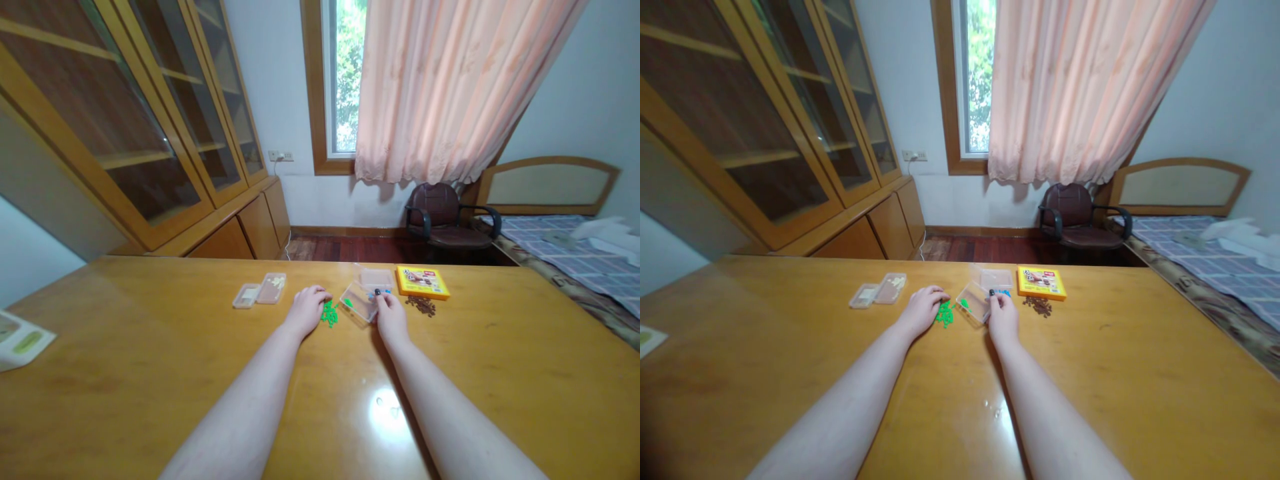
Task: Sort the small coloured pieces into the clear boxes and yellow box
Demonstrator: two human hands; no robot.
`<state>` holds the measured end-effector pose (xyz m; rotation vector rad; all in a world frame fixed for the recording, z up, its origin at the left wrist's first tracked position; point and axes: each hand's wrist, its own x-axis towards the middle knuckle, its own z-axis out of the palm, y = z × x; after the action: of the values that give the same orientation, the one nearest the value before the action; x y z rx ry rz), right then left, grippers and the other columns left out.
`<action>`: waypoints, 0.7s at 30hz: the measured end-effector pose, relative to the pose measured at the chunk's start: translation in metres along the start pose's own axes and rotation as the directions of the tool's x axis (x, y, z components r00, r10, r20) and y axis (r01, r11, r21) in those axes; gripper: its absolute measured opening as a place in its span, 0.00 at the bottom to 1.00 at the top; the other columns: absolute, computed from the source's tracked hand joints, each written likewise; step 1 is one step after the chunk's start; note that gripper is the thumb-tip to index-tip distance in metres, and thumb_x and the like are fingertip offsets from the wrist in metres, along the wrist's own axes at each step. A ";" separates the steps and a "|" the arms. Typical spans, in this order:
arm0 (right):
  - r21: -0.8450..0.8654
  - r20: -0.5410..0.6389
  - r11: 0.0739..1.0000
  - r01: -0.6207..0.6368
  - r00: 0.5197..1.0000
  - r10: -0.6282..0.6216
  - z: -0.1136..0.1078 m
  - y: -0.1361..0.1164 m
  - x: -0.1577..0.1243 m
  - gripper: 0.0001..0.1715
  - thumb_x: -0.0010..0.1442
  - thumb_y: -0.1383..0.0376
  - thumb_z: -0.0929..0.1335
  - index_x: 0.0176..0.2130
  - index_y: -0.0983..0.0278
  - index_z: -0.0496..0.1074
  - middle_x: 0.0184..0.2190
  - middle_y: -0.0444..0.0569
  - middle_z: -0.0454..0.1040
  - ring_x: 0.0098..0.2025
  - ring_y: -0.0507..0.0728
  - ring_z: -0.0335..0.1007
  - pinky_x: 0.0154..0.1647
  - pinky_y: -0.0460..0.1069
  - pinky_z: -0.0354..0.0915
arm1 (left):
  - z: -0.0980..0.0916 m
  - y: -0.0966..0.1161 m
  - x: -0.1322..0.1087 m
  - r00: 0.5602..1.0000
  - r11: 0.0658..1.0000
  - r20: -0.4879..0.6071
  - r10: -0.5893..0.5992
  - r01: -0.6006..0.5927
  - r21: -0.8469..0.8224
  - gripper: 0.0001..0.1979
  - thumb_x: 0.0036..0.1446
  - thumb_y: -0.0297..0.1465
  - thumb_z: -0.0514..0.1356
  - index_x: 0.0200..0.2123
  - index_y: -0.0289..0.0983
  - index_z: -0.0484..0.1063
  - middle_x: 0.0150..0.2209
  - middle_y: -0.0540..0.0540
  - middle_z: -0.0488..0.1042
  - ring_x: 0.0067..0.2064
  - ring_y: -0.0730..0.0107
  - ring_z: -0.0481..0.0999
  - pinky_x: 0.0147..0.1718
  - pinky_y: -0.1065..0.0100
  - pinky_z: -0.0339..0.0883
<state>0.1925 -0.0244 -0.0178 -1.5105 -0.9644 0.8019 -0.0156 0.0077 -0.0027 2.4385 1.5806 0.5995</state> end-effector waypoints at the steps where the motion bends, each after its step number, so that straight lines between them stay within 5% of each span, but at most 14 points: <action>1: -0.003 -0.002 1.000 0.012 1.000 -0.012 0.000 0.001 0.000 0.18 0.50 0.52 0.62 0.28 0.64 0.70 0.15 0.45 0.67 0.22 0.57 0.65 0.25 0.49 0.57 | 0.000 0.000 0.000 1.000 1.000 0.010 -0.008 0.008 0.000 0.15 0.55 0.26 0.51 0.40 0.43 0.75 0.44 0.47 0.72 0.47 0.67 0.67 0.48 0.64 0.59; 12: 0.041 0.010 0.999 0.025 1.000 -0.025 0.001 0.002 0.000 0.16 0.50 0.54 0.62 0.29 0.64 0.69 0.22 0.45 0.70 0.23 0.55 0.64 0.26 0.48 0.57 | 0.000 -0.002 0.001 1.000 0.999 0.005 -0.024 0.024 0.040 0.15 0.55 0.26 0.52 0.39 0.45 0.75 0.44 0.48 0.72 0.47 0.65 0.67 0.48 0.62 0.59; 17: 0.021 0.007 0.999 0.028 1.000 -0.028 0.000 0.000 -0.001 0.16 0.50 0.54 0.62 0.28 0.64 0.69 0.21 0.45 0.70 0.24 0.55 0.64 0.26 0.47 0.57 | 0.001 0.000 0.000 0.998 0.998 0.019 0.058 -0.058 0.030 0.15 0.54 0.25 0.52 0.38 0.46 0.76 0.47 0.48 0.70 0.49 0.64 0.65 0.50 0.62 0.57; 21: 0.006 0.002 1.000 0.030 1.000 -0.030 0.000 0.003 0.001 0.17 0.50 0.53 0.62 0.28 0.64 0.69 0.20 0.45 0.69 0.24 0.55 0.64 0.26 0.47 0.57 | 0.001 -0.001 0.001 1.000 0.999 0.024 -0.001 0.000 0.033 0.16 0.53 0.24 0.52 0.39 0.45 0.76 0.45 0.49 0.71 0.47 0.65 0.66 0.49 0.63 0.58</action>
<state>0.1932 -0.0237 -0.0205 -1.4872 -0.9829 0.7849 -0.0161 0.0090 -0.0034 2.4595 1.5949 0.5466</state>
